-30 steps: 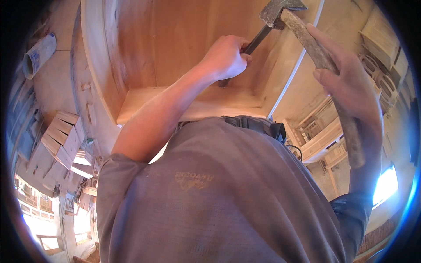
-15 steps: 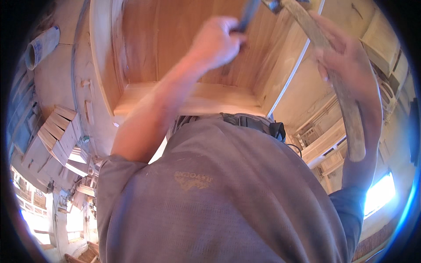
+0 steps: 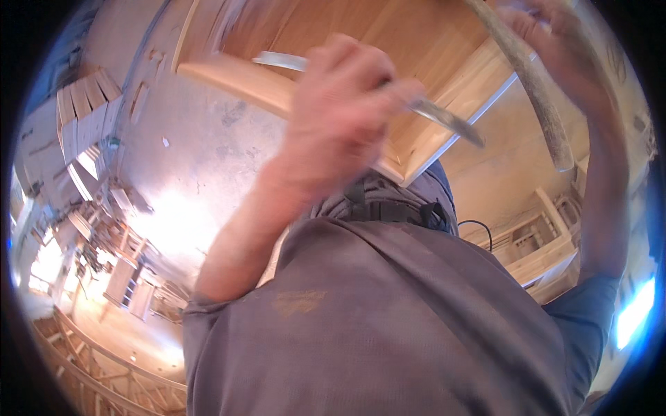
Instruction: The person uses a chisel and mallet to carve and shape the edges of a wooden box. They repeatedly position the chisel and strike it with the mallet to remove wood shavings from the box's interior and exterior edges.
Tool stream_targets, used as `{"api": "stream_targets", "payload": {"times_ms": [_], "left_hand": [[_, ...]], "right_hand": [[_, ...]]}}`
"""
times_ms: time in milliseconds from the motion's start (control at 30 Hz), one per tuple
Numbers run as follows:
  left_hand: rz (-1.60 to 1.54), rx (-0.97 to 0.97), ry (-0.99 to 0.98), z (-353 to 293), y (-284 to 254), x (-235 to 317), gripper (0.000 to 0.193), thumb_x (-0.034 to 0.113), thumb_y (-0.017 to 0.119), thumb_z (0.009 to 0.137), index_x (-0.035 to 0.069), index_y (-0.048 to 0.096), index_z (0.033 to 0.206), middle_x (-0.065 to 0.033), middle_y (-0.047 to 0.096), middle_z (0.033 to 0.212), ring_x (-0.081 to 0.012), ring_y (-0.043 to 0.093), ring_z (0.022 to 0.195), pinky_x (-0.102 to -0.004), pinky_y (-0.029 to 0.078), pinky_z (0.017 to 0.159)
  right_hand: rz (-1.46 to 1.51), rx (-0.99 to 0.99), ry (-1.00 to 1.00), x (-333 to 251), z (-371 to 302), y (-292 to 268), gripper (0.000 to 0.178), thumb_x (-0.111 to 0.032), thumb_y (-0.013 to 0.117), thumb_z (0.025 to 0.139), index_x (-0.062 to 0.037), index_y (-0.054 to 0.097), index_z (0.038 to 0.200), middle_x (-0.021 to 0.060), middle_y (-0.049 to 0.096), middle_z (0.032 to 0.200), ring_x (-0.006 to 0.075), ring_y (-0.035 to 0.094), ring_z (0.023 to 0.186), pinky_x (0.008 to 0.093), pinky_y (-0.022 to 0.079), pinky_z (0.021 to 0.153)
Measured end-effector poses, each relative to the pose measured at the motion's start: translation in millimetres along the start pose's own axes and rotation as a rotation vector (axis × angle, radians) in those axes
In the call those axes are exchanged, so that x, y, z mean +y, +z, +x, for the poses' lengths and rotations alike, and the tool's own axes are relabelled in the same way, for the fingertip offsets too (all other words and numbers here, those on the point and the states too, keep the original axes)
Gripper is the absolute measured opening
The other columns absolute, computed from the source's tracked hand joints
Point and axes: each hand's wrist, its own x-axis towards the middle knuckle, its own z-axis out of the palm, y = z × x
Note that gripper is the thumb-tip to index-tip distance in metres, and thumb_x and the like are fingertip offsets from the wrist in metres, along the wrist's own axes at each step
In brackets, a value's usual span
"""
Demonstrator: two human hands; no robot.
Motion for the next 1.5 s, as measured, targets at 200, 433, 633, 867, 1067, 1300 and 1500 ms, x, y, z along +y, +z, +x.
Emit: {"api": "stream_targets", "payload": {"times_ms": [200,433,633,867,1067,1300,1500], "left_hand": [[-0.05,-0.058,-0.304,-18,71,49,0.021,0.002,0.074,0.071,0.004,0.07,0.091,-0.0101,0.067,0.089,-0.0302,0.061,0.091,-0.0415,0.05,0.08],[0.043,0.315,-0.296,-17,93,43,0.028,0.004,0.074,0.072,0.003,0.07,0.1,-0.0154,0.069,0.106,-0.0335,0.061,0.102,-0.0417,0.05,0.089],[-0.146,1.2,-0.905,-76,68,21,0.046,0.021,0.06,0.102,-0.009,0.054,0.136,-0.02,0.056,0.135,-0.033,0.051,0.128,-0.0396,0.036,0.111],[-0.739,1.268,-0.967,-62,66,-15,0.047,0.029,0.051,0.107,-0.004,0.049,0.141,-0.0171,0.057,0.135,-0.0255,0.051,0.127,-0.0368,0.039,0.109],[-0.299,1.204,-1.108,-56,76,-22,0.034,0.033,0.049,0.11,0.003,0.06,0.121,-0.0031,0.061,0.109,-0.0117,0.054,0.098,-0.0294,0.044,0.09],[-0.164,1.103,-1.275,-33,66,-9,0.043,0.039,0.053,0.108,-0.001,0.061,0.122,-0.0066,0.065,0.1,-0.0135,0.057,0.091,-0.0315,0.048,0.083],[-0.169,1.139,-1.243,-32,68,-14,0.044,0.039,0.053,0.107,-0.003,0.061,0.121,-0.0075,0.066,0.1,-0.0141,0.058,0.09,-0.0319,0.048,0.084]], "right_hand": [[-0.088,-0.648,-0.211,-86,-43,39,0.017,-0.013,0.066,0.091,-0.0001,0.068,0.102,0.024,0.07,0.092,0.0448,0.066,0.09,0.0504,0.051,0.077],[-0.161,-0.571,0.072,-62,-47,46,0.013,-0.01,0.063,0.093,-0.0059,0.067,0.104,0.0238,0.069,0.088,0.0452,0.066,0.091,0.0528,0.049,0.075],[-0.35,-0.775,-0.128,-35,-15,62,0.013,-0.013,0.058,0.096,-0.0046,0.066,0.104,0.02,0.067,0.08,0.0415,0.062,0.075,0.0472,0.048,0.067],[-0.416,-0.912,-0.52,-31,46,107,0.02,-0.022,0.06,0.098,-0.0032,0.066,0.099,0.0216,0.07,0.087,0.0445,0.066,0.088,0.054,0.05,0.075],[-0.381,-0.99,-0.532,-38,47,162,0.03,-0.031,0.06,0.099,-0.0056,0.075,0.102,0.0225,0.073,0.093,0.0434,0.068,0.094,0.052,0.053,0.084],[-0.379,-1.023,-0.31,-53,56,181,0.037,-0.041,0.066,0.095,-0.0072,0.079,0.105,0.0241,0.073,0.101,0.0424,0.069,0.097,0.0496,0.054,0.088],[-0.49,-0.933,-0.372,-55,61,184,0.035,-0.039,0.066,0.094,-0.0084,0.079,0.104,0.0223,0.074,0.102,0.0404,0.07,0.099,0.0492,0.055,0.089]]}}
